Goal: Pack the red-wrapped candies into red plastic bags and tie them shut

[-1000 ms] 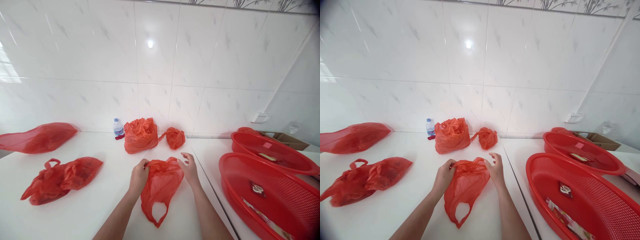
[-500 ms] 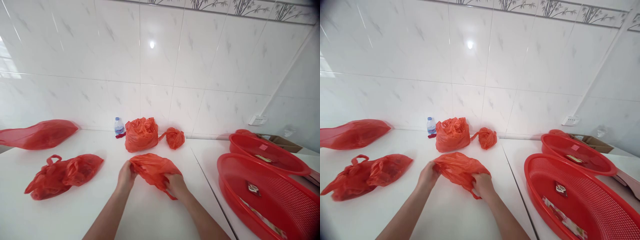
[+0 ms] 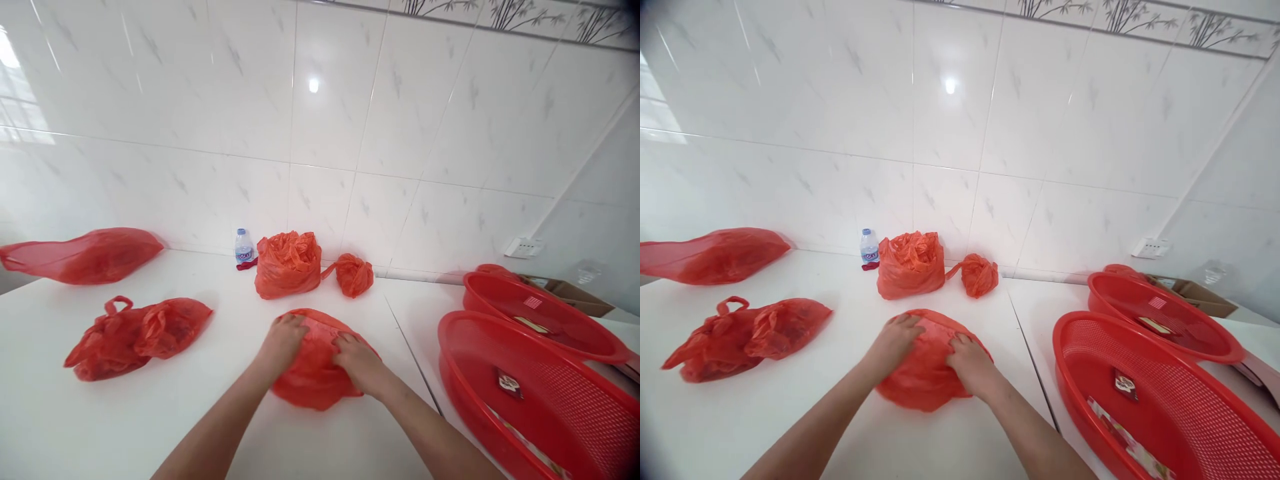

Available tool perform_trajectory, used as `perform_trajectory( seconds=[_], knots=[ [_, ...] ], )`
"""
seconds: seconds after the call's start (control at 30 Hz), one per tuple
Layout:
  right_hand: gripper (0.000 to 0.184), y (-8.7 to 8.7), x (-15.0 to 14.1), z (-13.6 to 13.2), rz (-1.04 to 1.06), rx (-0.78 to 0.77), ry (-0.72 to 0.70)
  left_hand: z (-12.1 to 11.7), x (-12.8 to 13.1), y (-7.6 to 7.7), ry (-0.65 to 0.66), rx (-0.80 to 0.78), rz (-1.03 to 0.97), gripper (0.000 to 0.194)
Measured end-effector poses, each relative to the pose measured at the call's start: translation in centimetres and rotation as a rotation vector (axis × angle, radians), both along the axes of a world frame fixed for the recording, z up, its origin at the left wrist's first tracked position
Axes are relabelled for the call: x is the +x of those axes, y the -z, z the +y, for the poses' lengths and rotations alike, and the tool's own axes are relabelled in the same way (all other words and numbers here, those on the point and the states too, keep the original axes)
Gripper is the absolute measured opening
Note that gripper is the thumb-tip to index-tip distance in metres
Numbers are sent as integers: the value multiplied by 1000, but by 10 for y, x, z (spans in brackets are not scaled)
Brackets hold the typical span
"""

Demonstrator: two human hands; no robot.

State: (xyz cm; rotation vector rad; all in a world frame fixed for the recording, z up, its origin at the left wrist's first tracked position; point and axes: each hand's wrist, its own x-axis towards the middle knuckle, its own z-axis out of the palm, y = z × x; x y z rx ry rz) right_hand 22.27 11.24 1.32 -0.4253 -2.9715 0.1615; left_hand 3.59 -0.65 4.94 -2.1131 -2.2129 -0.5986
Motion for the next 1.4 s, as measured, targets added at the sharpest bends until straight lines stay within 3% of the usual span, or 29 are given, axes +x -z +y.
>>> perform_trajectory(
  seconds=[0.13, 0.3, 0.37, 0.47, 0.6, 0.77, 0.9, 1.03, 1.13, 1.27, 1.33, 1.4],
  knots=[
    [33, -10, 16, 4, 69, -19, 97, 5, -27, 15, -114, -56, 57, 47],
    [38, -23, -3, -17, 260, 34, 259, 4, -6, 21, -54, 2, 67, 50],
    [29, -18, -11, -19, 243, 25, 345, 6, -4, 23, -49, 12, 83, 53],
    [50, 2, -11, -6, 99, -59, 430, 7, -16, 30, -88, -26, 55, 54],
    [60, 28, -1, 19, 36, -202, 402, 10, -31, 47, -75, 40, -126, 50],
    [58, 40, 3, 29, 135, -212, 400, 21, -22, 70, -286, 459, -325, 45],
    [47, 40, 2, 22, 333, -116, 378, 27, -22, 84, -352, 474, -682, 54],
    [30, 23, 9, -4, 597, 93, 357, 27, -31, 87, -406, 455, -945, 53],
    [28, -3, 34, -26, 714, 220, 418, 23, -32, 84, -410, 427, -985, 55],
    [28, -36, 106, -36, 825, 433, 685, 21, -29, 76, -409, 370, -975, 56],
    [36, -42, 149, -36, 734, 513, 889, 21, -29, 73, -400, 347, -971, 57],
    [44, -35, 185, -39, 500, 460, 1032, 21, -29, 71, -383, 308, -964, 59]
  ],
)
